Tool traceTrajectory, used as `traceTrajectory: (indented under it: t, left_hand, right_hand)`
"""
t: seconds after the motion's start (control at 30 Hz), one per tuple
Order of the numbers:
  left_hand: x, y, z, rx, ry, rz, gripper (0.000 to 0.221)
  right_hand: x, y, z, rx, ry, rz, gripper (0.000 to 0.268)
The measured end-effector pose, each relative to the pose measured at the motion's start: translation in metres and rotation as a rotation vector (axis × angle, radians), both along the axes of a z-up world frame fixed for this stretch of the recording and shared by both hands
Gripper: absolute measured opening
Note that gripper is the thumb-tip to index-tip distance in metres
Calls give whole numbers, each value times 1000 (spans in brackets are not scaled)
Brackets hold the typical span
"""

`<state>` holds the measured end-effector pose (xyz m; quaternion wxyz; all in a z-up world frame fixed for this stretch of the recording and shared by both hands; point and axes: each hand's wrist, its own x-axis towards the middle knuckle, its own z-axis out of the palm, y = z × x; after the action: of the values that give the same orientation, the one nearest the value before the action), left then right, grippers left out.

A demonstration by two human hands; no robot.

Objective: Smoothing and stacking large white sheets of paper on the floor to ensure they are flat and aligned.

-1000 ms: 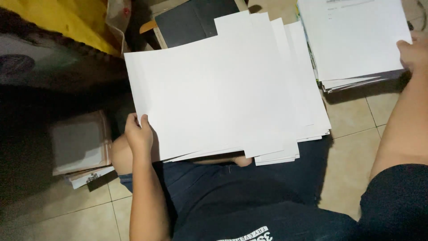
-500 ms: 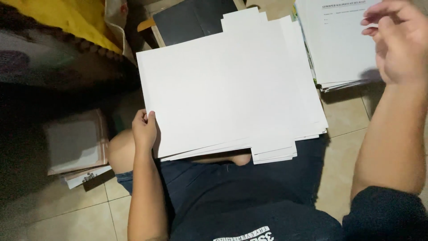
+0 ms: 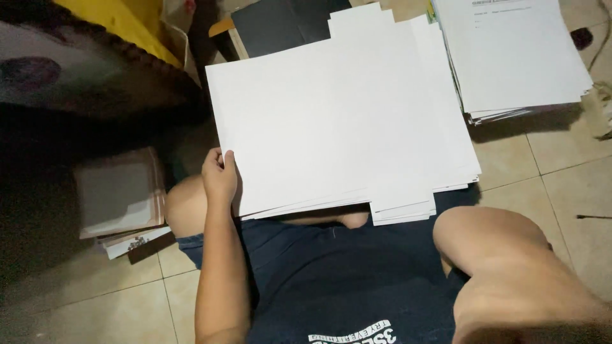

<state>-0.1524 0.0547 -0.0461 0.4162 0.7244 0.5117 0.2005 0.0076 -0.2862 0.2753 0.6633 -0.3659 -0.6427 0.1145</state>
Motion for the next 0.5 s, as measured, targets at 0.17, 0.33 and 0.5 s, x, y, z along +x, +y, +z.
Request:
traceTrajectory:
  t: [0.17,0.33,0.5]
  left_hand:
    - [-2,1,-4,115,-139,17,14]
    - [-16,6,7,260,-206,8,12]
    - [-11,14,15,444,-204,31,11]
  right_hand:
    - [25,12,10,-30,45,75,21]
    - [27,9,8,-44,88,160,25]
    - [33,29,-40,-38,108,239,30]
